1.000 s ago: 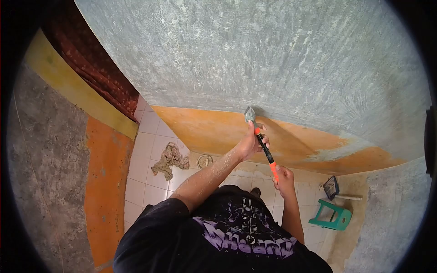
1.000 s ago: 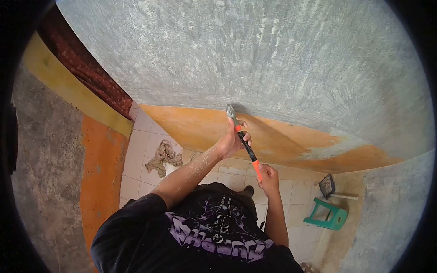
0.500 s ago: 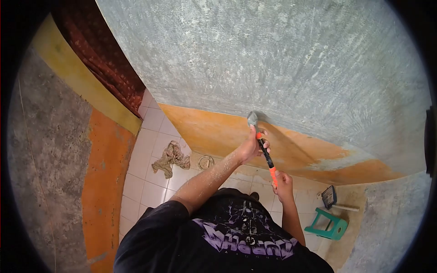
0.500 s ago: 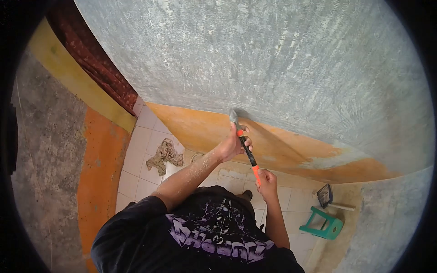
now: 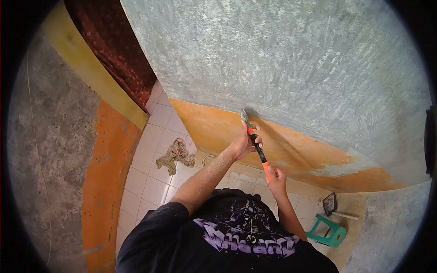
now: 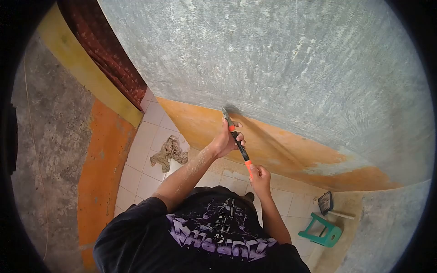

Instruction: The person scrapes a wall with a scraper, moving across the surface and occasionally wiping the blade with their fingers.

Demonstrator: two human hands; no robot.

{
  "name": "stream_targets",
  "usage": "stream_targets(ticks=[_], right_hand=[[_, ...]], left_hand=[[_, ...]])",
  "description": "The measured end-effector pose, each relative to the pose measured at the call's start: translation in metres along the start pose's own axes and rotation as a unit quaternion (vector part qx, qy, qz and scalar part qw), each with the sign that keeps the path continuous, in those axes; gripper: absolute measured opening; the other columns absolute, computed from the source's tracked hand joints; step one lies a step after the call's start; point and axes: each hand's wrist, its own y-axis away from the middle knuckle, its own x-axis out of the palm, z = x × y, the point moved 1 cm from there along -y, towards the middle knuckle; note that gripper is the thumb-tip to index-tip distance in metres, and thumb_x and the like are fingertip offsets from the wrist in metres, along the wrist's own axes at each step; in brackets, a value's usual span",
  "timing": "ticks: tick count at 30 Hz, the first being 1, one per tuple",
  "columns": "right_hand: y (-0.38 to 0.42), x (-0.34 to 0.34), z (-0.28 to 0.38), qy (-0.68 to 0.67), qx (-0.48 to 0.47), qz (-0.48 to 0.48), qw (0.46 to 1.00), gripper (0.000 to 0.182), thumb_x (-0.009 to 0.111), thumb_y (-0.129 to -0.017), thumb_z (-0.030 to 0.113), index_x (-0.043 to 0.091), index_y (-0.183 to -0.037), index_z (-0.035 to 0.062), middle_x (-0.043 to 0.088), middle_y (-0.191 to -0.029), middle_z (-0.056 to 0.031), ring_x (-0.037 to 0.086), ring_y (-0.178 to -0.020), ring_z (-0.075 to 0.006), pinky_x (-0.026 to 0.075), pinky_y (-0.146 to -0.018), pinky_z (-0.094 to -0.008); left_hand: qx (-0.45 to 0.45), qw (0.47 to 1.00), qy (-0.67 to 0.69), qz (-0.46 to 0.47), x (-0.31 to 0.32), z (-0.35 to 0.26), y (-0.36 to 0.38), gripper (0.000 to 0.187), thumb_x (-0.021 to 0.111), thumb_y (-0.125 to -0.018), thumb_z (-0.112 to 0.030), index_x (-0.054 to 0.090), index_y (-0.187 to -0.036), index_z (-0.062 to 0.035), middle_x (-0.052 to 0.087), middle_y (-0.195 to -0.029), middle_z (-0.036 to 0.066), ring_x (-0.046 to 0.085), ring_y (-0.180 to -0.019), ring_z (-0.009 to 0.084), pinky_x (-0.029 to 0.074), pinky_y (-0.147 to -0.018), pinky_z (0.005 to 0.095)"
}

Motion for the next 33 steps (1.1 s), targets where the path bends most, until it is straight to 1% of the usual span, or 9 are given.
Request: stream_targets(ticks=[3, 6, 9, 17, 21, 22, 25, 30, 33], right_hand=[[-0.004, 0.008, 0.001, 0.02, -0.01, -0.002, 1.0, 0.031, 0.064, -0.097, 0.031, 0.061, -0.084, 0.0028, 0.048, -0.058, 0.0028, 0.043, -0.045, -0.0056, 0.032, -0.041, -0.0235], [-0.013, 0.028, 0.007, 0.026, 0.024, 0.021, 0.999, 0.032, 0.064, -0.097, 0.031, 0.061, -0.084, 0.0026, 0.048, -0.059, 0.0028, 0.043, -0.046, -0.0055, 0.032, -0.041, -0.0237], [-0.018, 0.039, -0.003, 0.016, 0.011, 0.031, 0.999, 0.034, 0.06, -0.098, 0.037, 0.055, -0.079, 0.0087, 0.047, -0.055, 0.002, 0.04, -0.04, -0.0066, 0.03, -0.036, -0.0242], [-0.017, 0.013, -0.011, 0.023, 0.002, 0.019, 1.0, 0.032, 0.061, -0.098, 0.035, 0.057, -0.082, 0.0077, 0.047, -0.056, 0.0021, 0.04, -0.041, -0.0062, 0.031, -0.037, -0.0239], [-0.027, 0.034, -0.019, 0.049, -0.029, 0.038, 0.998, 0.034, 0.061, -0.099, 0.035, 0.055, -0.08, 0.0074, 0.047, -0.058, 0.0026, 0.041, -0.042, -0.0061, 0.031, -0.038, -0.0239], [-0.027, 0.044, -0.012, 0.021, 0.002, 0.042, 0.999, 0.034, 0.061, -0.099, 0.034, 0.055, -0.079, 0.0066, 0.046, -0.058, 0.0027, 0.042, -0.043, -0.0061, 0.031, -0.038, -0.0241], [-0.035, 0.061, -0.016, 0.02, 0.002, 0.054, 0.998, 0.036, 0.063, -0.097, 0.034, 0.06, -0.08, 0.003, 0.047, -0.058, 0.0034, 0.041, -0.047, -0.0056, 0.031, -0.043, -0.0248], [-0.036, 0.074, -0.011, 0.042, -0.007, 0.082, 0.996, 0.034, 0.063, -0.097, 0.034, 0.06, -0.084, 0.0035, 0.047, -0.058, 0.004, 0.04, -0.047, -0.0048, 0.031, -0.043, -0.0243], [-0.032, 0.069, -0.01, 0.072, -0.004, 0.109, 0.991, 0.03, 0.063, -0.097, 0.033, 0.058, -0.089, 0.0047, 0.047, -0.058, 0.0038, 0.041, -0.045, -0.005, 0.031, -0.041, -0.0235]], left_hand=[[0.011, 1.0, -0.009, -0.016, -0.003, -0.004, 0.002, 0.07, 0.011, -0.092, -0.076, 0.042, -0.114, -0.017, 0.045, -0.071, 0.001, 0.053, -0.076, 0.0223, 0.046, -0.08, 0.0444], [0.036, 0.997, 0.002, -0.061, -0.023, -0.013, 0.003, 0.072, 0.012, -0.091, -0.077, 0.043, -0.113, -0.0164, 0.043, -0.07, 0.0, 0.053, -0.073, 0.0223, 0.046, -0.08, 0.0436], [0.043, 0.997, -0.005, -0.059, -0.031, -0.017, 0.004, 0.072, 0.012, -0.092, -0.077, 0.043, -0.114, -0.0162, 0.043, -0.069, 0.0, 0.052, -0.074, 0.0221, 0.046, -0.08, 0.0431], [0.018, 0.999, -0.019, -0.047, -0.016, -0.003, 0.0, 0.07, 0.012, -0.092, -0.077, 0.042, -0.114, -0.0171, 0.046, -0.07, 0.001, 0.054, -0.074, 0.0204, 0.045, -0.079, 0.0419], [0.038, 0.996, 0.007, -0.082, -0.03, -0.017, 0.006, 0.07, 0.016, -0.092, -0.077, 0.043, -0.113, -0.0154, 0.044, -0.069, 0.001, 0.053, -0.072, 0.0222, 0.047, -0.078, 0.043], [0.052, 0.995, 0.006, -0.085, -0.037, -0.02, 0.006, 0.071, 0.019, -0.091, -0.078, 0.043, -0.113, -0.0148, 0.043, -0.069, 0.002, 0.052, -0.07, 0.0221, 0.047, -0.077, 0.0434], [0.065, 0.991, -0.002, -0.117, -0.052, -0.029, 0.01, 0.072, 0.02, -0.09, -0.079, 0.043, -0.113, -0.0144, 0.042, -0.068, 0.001, 0.051, -0.07, 0.0221, 0.047, -0.077, 0.0435], [0.092, 0.989, 0.042, -0.11, -0.056, -0.037, 0.019, 0.067, 0.019, -0.094, -0.075, 0.043, -0.113, -0.0151, 0.04, -0.068, 0.001, 0.048, -0.069, 0.0213, 0.045, -0.075, 0.0428], [0.082, 0.988, 0.067, -0.113, -0.05, -0.033, 0.022, 0.065, 0.019, -0.095, -0.073, 0.043, -0.112, -0.0153, 0.04, -0.069, 0.002, 0.047, -0.068, 0.0209, 0.045, -0.074, 0.0427]])
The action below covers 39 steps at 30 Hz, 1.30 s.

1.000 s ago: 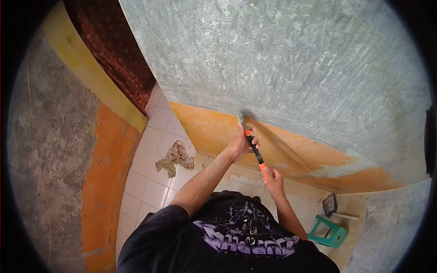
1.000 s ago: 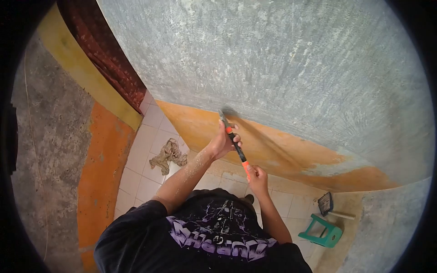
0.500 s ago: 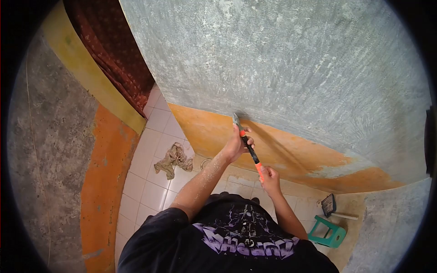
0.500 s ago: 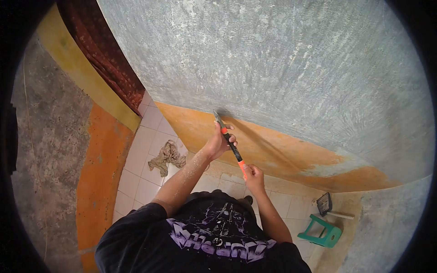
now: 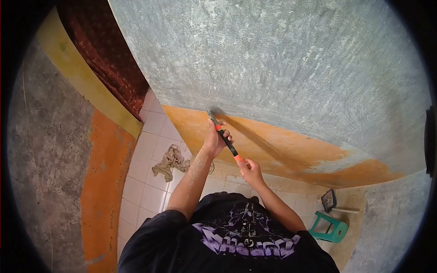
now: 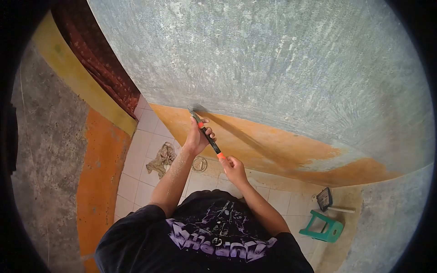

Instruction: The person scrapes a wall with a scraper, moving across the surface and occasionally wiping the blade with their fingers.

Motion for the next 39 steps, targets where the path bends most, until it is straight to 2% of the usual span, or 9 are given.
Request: stream_targets(ticks=[6, 10, 14, 19, 22, 28, 34, 39], right_hand=[[0.033, -0.027, -0.019, -0.059, 0.065, 0.034, 0.996, 0.028, 0.062, -0.098, 0.033, 0.059, -0.096, 0.0057, 0.047, -0.058, 0.0035, 0.04, -0.044, -0.0048, 0.032, -0.04, -0.0234], [0.053, -0.052, -0.035, -0.061, 0.102, 0.044, 0.992, 0.028, 0.059, -0.1, 0.033, 0.058, -0.099, 0.006, 0.047, -0.057, 0.0028, 0.04, -0.044, -0.0054, 0.033, -0.041, -0.0237], [0.063, -0.072, -0.04, -0.058, 0.073, 0.078, 0.993, 0.028, 0.055, -0.102, 0.035, 0.054, -0.098, 0.0065, 0.046, -0.058, 0.0024, 0.041, -0.043, -0.0066, 0.034, -0.041, -0.0245], [0.054, -0.076, -0.014, -0.085, 0.102, 0.161, 0.978, 0.03, 0.049, -0.103, 0.04, 0.046, -0.098, 0.0107, 0.047, -0.061, -0.0018, 0.042, -0.042, -0.0091, 0.034, -0.039, -0.0247], [0.038, -0.071, -0.001, -0.085, 0.128, 0.173, 0.973, 0.03, 0.045, -0.104, 0.042, 0.045, -0.1, 0.012, 0.046, -0.061, -0.0018, 0.041, -0.04, -0.0089, 0.032, -0.037, -0.0242], [0.007, -0.031, 0.008, -0.073, 0.104, 0.148, 0.981, 0.036, 0.042, -0.105, 0.045, 0.048, -0.096, 0.0112, 0.043, -0.054, -0.0009, 0.037, -0.037, -0.0085, 0.03, -0.035, -0.024], [-0.015, -0.003, 0.0, -0.059, 0.094, 0.096, 0.989, 0.04, 0.042, -0.104, 0.046, 0.049, -0.09, 0.0093, 0.043, -0.053, -0.0001, 0.037, -0.036, -0.0086, 0.029, -0.034, -0.0246], [-0.023, 0.018, -0.002, -0.03, 0.067, 0.058, 0.996, 0.04, 0.047, -0.103, 0.046, 0.05, -0.087, 0.0088, 0.041, -0.052, 0.0011, 0.036, -0.037, -0.0084, 0.029, -0.035, -0.0247]], left_hand=[[-0.056, 0.998, 0.003, 0.01, 0.012, 0.04, 0.012, 0.063, 0.022, -0.095, -0.073, 0.043, -0.112, -0.016, 0.039, -0.071, 0.002, 0.044, -0.067, 0.0195, 0.046, -0.073, 0.0414], [-0.071, 0.997, 0.024, 0.019, 0.024, 0.072, 0.019, 0.06, 0.022, -0.096, -0.072, 0.043, -0.099, -0.016, 0.039, -0.07, 0.001, 0.044, -0.064, 0.0183, 0.045, -0.07, 0.0393], [-0.083, 0.995, 0.054, 0.035, 0.03, 0.09, 0.019, 0.06, 0.022, -0.096, -0.072, 0.043, -0.091, -0.0163, 0.038, -0.069, 0.0, 0.043, -0.064, 0.0179, 0.044, -0.07, 0.0387], [-0.061, 0.997, 0.034, 0.038, 0.051, 0.073, 0.02, 0.06, 0.021, -0.097, -0.071, 0.042, -0.089, -0.0155, 0.036, -0.069, 0.0, 0.04, -0.063, 0.0169, 0.043, -0.069, 0.0384], [-0.016, 0.999, 0.031, 0.004, 0.049, 0.059, 0.016, 0.057, 0.022, -0.099, -0.068, 0.041, -0.09, -0.015, 0.035, -0.069, 0.0, 0.039, -0.063, 0.016, 0.043, -0.069, 0.0369], [0.0, 0.998, 0.029, 0.054, 0.023, 0.022, 0.004, 0.054, 0.022, -0.101, -0.064, 0.04, -0.093, -0.0142, 0.036, -0.07, 0.0, 0.039, -0.063, 0.0154, 0.044, -0.069, 0.0371], [-0.021, 0.997, -0.049, 0.053, -0.001, -0.009, -0.001, 0.057, 0.018, -0.1, -0.065, 0.041, -0.103, -0.0131, 0.042, -0.073, 0.002, 0.05, -0.07, 0.0194, 0.049, -0.078, 0.0433], [-0.033, 0.994, -0.046, 0.089, -0.03, -0.022, -0.008, 0.059, 0.015, -0.099, -0.066, 0.041, -0.11, -0.0142, 0.048, -0.077, 0.003, 0.056, -0.078, 0.0213, 0.049, -0.081, 0.0443]])
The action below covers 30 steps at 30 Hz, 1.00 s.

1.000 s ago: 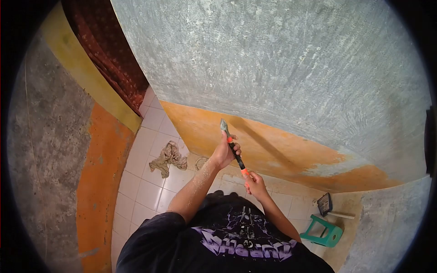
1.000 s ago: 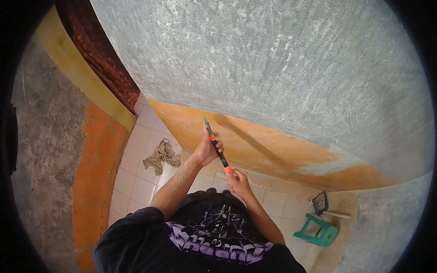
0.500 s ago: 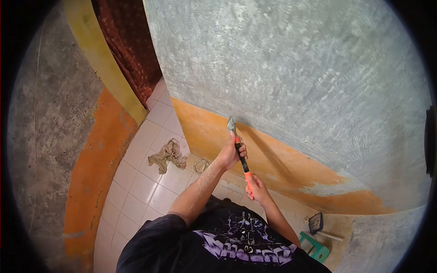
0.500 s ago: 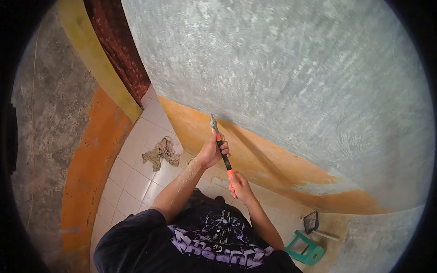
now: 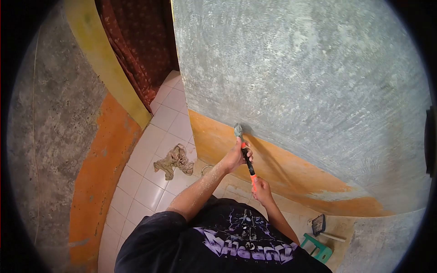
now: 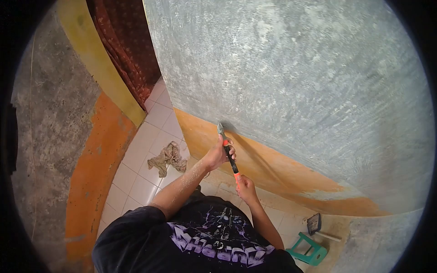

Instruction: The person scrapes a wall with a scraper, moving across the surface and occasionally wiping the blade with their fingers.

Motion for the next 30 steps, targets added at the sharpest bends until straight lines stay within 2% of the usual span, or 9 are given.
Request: stream_targets(ticks=[7, 14, 17, 21, 24, 27, 30], right_hand=[[0.009, 0.004, -0.01, -0.006, 0.015, -0.055, 0.998, 0.041, 0.051, -0.101, 0.045, 0.051, -0.08, 0.0094, 0.043, -0.053, 0.0021, 0.04, -0.04, -0.008, 0.032, -0.038, -0.0247], [-0.011, 0.038, -0.013, 0.001, -0.01, -0.068, 0.998, 0.039, 0.053, -0.101, 0.041, 0.053, -0.078, 0.0097, 0.043, -0.056, 0.0036, 0.04, -0.043, -0.007, 0.032, -0.039, -0.0247], [-0.002, 0.04, -0.012, -0.011, -0.001, -0.09, 0.996, 0.037, 0.052, -0.102, 0.041, 0.049, -0.081, 0.0106, 0.043, -0.054, 0.002, 0.038, -0.04, -0.0076, 0.03, -0.036, -0.0238], [-0.003, 0.049, -0.011, -0.04, 0.01, -0.092, 0.995, 0.037, 0.054, -0.101, 0.041, 0.05, -0.08, 0.0103, 0.043, -0.054, 0.0027, 0.039, -0.041, -0.0074, 0.031, -0.037, -0.0236], [-0.028, 0.078, -0.011, 0.041, -0.047, -0.075, 0.995, 0.037, 0.054, -0.101, 0.04, 0.051, -0.08, 0.0096, 0.043, -0.055, 0.0028, 0.04, -0.041, -0.0076, 0.032, -0.038, -0.0239], [-0.043, 0.104, -0.005, 0.031, -0.039, -0.063, 0.997, 0.037, 0.054, -0.101, 0.04, 0.053, -0.08, 0.0092, 0.043, -0.055, 0.003, 0.04, -0.042, -0.0076, 0.033, -0.039, -0.0244], [-0.028, 0.107, 0.005, -0.024, -0.011, -0.1, 0.995, 0.037, 0.056, -0.1, 0.036, 0.054, -0.076, 0.0077, 0.045, -0.058, 0.0049, 0.04, -0.048, -0.0054, 0.033, -0.043, -0.0245]], left_hand=[[-0.078, 0.996, -0.038, 0.032, -0.004, -0.002, 0.004, 0.061, 0.012, -0.098, -0.068, 0.042, -0.111, -0.0157, 0.052, -0.081, 0.002, 0.059, -0.084, 0.021, 0.046, -0.084, 0.0416], [-0.03, 0.999, -0.013, 0.042, -0.037, -0.017, 0.008, 0.066, 0.013, -0.095, -0.073, 0.042, -0.113, -0.0167, 0.052, -0.08, 0.002, 0.059, -0.085, 0.0209, 0.045, -0.084, 0.0423], [-0.077, 0.995, -0.036, 0.045, -0.034, -0.019, 0.008, 0.067, 0.015, -0.094, -0.074, 0.043, -0.114, -0.0164, 0.051, -0.079, 0.003, 0.059, -0.084, 0.0216, 0.046, -0.085, 0.0431], [-0.058, 0.997, -0.026, 0.047, -0.039, -0.017, 0.007, 0.068, 0.017, -0.093, -0.075, 0.043, -0.114, -0.0151, 0.05, -0.077, 0.003, 0.058, -0.08, 0.0227, 0.046, -0.084, 0.0453], [-0.018, 1.0, 0.007, -0.004, -0.061, -0.041, 0.018, 0.069, 0.018, -0.093, -0.075, 0.042, -0.114, -0.0139, 0.047, -0.074, 0.003, 0.056, -0.076, 0.0232, 0.047, -0.082, 0.0472], [-0.01, 0.999, -0.013, -0.043, -0.075, -0.066, 0.027, 0.069, 0.019, -0.093, -0.075, 0.042, -0.114, -0.0135, 0.045, -0.072, 0.002, 0.055, -0.074, 0.023, 0.048, -0.08, 0.0481], [-0.048, 0.998, -0.037, -0.011, -0.067, -0.066, 0.028, 0.068, 0.016, -0.094, -0.074, 0.042, -0.114, -0.0145, 0.048, -0.074, 0.003, 0.056, -0.076, 0.0234, 0.047, -0.08, 0.0455]])
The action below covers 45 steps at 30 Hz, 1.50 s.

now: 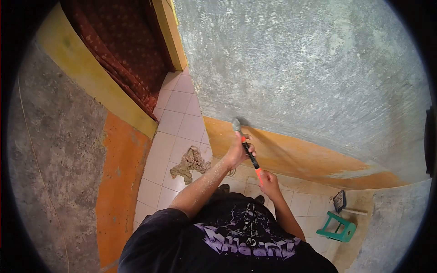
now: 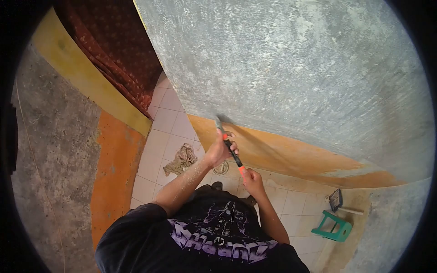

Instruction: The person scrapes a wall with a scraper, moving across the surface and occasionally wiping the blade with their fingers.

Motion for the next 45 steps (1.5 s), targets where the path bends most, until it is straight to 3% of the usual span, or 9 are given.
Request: stream_targets(ticks=[3, 9, 11, 18, 21, 24, 30, 33, 45], right_hand=[[0.012, -0.009, 0.007, -0.058, 0.074, 0.006, 0.996, 0.039, 0.056, -0.1, 0.038, 0.054, -0.076, 0.0079, 0.045, -0.058, 0.0046, 0.04, -0.048, -0.0054, 0.033, -0.043, -0.0242], [-0.015, 0.034, 0.007, 0.086, -0.019, 0.016, 0.996, 0.045, 0.056, -0.099, 0.042, 0.055, -0.071, 0.0068, 0.048, -0.058, 0.002, 0.044, -0.05, -0.0078, 0.036, -0.046, -0.0269], [-0.024, 0.055, 0.018, 0.073, 0.0, 0.037, 0.997, 0.046, 0.057, -0.099, 0.043, 0.056, -0.071, 0.0062, 0.049, -0.058, 0.0016, 0.045, -0.051, -0.0085, 0.037, -0.048, -0.0278], [-0.044, 0.071, 0.017, 0.181, -0.071, 0.046, 0.98, 0.048, 0.056, -0.098, 0.047, 0.058, -0.074, 0.006, 0.048, -0.059, 0.002, 0.044, -0.054, -0.0089, 0.037, -0.051, -0.0283], [-0.032, 0.059, 0.014, 0.113, -0.026, 0.079, 0.99, 0.047, 0.056, -0.098, 0.048, 0.058, -0.077, 0.0065, 0.049, -0.06, 0.0021, 0.044, -0.052, -0.0082, 0.037, -0.049, -0.0271], [-0.002, 0.037, 0.02, 0.033, 0.032, 0.081, 0.996, 0.044, 0.055, -0.099, 0.047, 0.057, -0.08, 0.0077, 0.047, -0.059, 0.0029, 0.043, -0.048, -0.0071, 0.036, -0.045, -0.0254], [0.058, -0.029, -0.015, -0.055, 0.009, 0.052, 0.997, 0.039, 0.056, -0.1, 0.043, 0.055, -0.084, 0.0071, 0.044, -0.057, 0.0032, 0.039, -0.042, -0.0059, 0.032, -0.039, -0.0244], [0.096, -0.064, -0.03, -0.073, 0.001, 0.022, 0.997, 0.038, 0.051, -0.102, 0.041, 0.055, -0.09, 0.0049, 0.044, -0.057, 0.0004, 0.038, -0.04, -0.0081, 0.03, -0.037, -0.0257], [0.261, -0.218, -0.105, -0.107, 0.008, -0.147, 0.983, 0.035, 0.052, -0.102, 0.036, 0.061, -0.093, 0.0038, 0.044, -0.055, 0.0008, 0.038, -0.04, -0.0075, 0.03, -0.037, -0.025]], left_hand=[[-0.027, 0.999, -0.018, 0.02, 0.005, 0.002, -0.001, 0.069, 0.015, -0.093, -0.075, 0.042, -0.115, -0.0149, 0.049, -0.075, 0.003, 0.058, -0.079, 0.0237, 0.046, -0.079, 0.0443], [0.031, 0.998, 0.046, -0.014, -0.034, -0.018, 0.008, 0.068, 0.016, -0.094, -0.074, 0.043, -0.113, -0.0149, 0.047, -0.072, 0.003, 0.055, -0.075, 0.0235, 0.047, -0.079, 0.0445], [0.053, 0.996, 0.052, -0.038, -0.045, -0.039, 0.014, 0.066, 0.017, -0.096, -0.073, 0.042, -0.113, -0.0142, 0.046, -0.07, 0.003, 0.054, -0.071, 0.0226, 0.049, -0.078, 0.0441], [0.06, 0.992, 0.066, -0.091, -0.045, -0.061, 0.033, 0.065, 0.017, -0.096, -0.072, 0.043, -0.113, -0.0139, 0.045, -0.07, 0.003, 0.052, -0.069, 0.0218, 0.049, -0.078, 0.0447], [0.053, 0.994, 0.063, -0.065, -0.037, -0.048, 0.033, 0.065, 0.018, -0.096, -0.071, 0.043, -0.113, -0.0139, 0.044, -0.071, 0.003, 0.052, -0.069, 0.0215, 0.049, -0.077, 0.0444], [0.032, 0.997, 0.052, -0.039, -0.014, -0.028, 0.031, 0.064, 0.019, -0.096, -0.071, 0.042, -0.113, -0.0139, 0.043, -0.071, 0.003, 0.052, -0.069, 0.0212, 0.049, -0.077, 0.0443], [-0.04, 0.997, 0.041, 0.043, 0.051, 0.036, 0.026, 0.064, 0.02, -0.095, -0.071, 0.041, -0.114, -0.0139, 0.042, -0.072, 0.002, 0.05, -0.069, 0.0203, 0.05, -0.078, 0.0463], [-0.069, 0.995, 0.015, 0.071, 0.092, 0.073, 0.024, 0.065, 0.02, -0.095, -0.072, 0.041, -0.114, -0.0139, 0.04, -0.072, 0.002, 0.048, -0.068, 0.0192, 0.05, -0.078, 0.0462], [-0.194, 0.967, -0.006, 0.166, 0.254, 0.262, 0.031, 0.066, 0.019, -0.093, -0.074, 0.041, -0.115, -0.0161, 0.04, -0.072, 0.002, 0.048, -0.072, 0.0213, 0.048, -0.081, 0.0485]])
